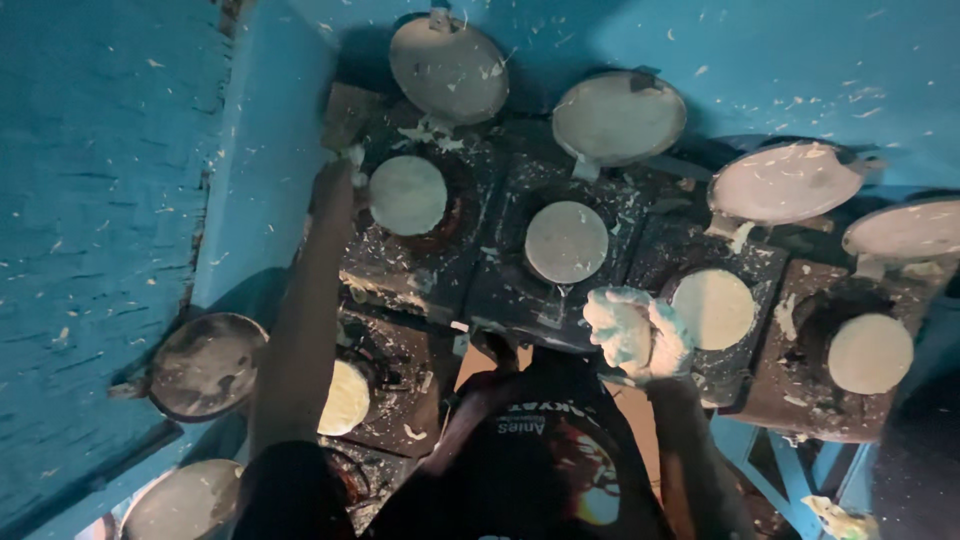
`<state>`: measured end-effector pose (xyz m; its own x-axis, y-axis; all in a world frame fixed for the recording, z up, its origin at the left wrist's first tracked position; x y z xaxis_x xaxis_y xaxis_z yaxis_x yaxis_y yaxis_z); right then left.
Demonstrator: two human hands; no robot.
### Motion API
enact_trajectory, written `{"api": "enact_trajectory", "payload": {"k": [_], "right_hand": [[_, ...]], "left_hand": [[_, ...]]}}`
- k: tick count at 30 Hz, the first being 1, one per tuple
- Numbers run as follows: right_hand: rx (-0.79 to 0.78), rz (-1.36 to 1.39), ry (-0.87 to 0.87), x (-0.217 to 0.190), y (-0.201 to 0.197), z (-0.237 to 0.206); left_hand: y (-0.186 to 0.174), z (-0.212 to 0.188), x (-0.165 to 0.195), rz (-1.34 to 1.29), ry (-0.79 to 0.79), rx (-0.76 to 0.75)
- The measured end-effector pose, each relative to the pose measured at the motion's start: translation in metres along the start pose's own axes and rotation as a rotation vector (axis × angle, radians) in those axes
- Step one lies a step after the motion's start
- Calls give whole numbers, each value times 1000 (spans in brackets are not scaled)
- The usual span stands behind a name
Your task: The person scoops batter from a large basin and spreads it by hand into a row of round griddle molds, wiping and pressing each mold. They lift cooked rice cakes off the molds and stack them on a round bamboo tray, repeating the cycle across the molds.
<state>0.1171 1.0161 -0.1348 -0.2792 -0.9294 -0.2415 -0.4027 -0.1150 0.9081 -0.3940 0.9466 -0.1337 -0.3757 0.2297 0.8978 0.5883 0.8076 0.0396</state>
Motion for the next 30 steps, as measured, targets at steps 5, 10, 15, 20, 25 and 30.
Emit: {"api": "enact_trajectory", "payload": {"k": [5, 10, 15, 20, 25, 30], "right_hand": [[-39, -3, 87, -2, -11, -5], [10, -74, 4, 4, -17, -2], [17, -50, 116, 9, 17, -8], [62, -1421, -108, -17, 88, -23], [-327, -763, -115, -30, 134, -24], [-172, -396, -161, -37, 127, -16]], "left_hand": [[4, 6, 21, 229, 171, -23], [8, 2, 18, 179, -65, 10], [11, 4, 15, 84, 97, -57], [5, 10, 19, 310, 201, 6], [20, 11, 16, -171, 24, -88], [11, 15, 34, 639, 465, 39]]}}
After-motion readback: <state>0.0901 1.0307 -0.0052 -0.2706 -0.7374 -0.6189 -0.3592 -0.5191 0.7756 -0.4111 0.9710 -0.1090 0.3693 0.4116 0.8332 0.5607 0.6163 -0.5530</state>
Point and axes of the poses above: each hand's wrist, its own z-axis towards the middle knuckle, its own y-axis out of the palm, x = y × z, the point moved 4 cm from there along z, towards the middle knuckle, and after that the axes turned 9 degrees about y, right-handed, at the moved point
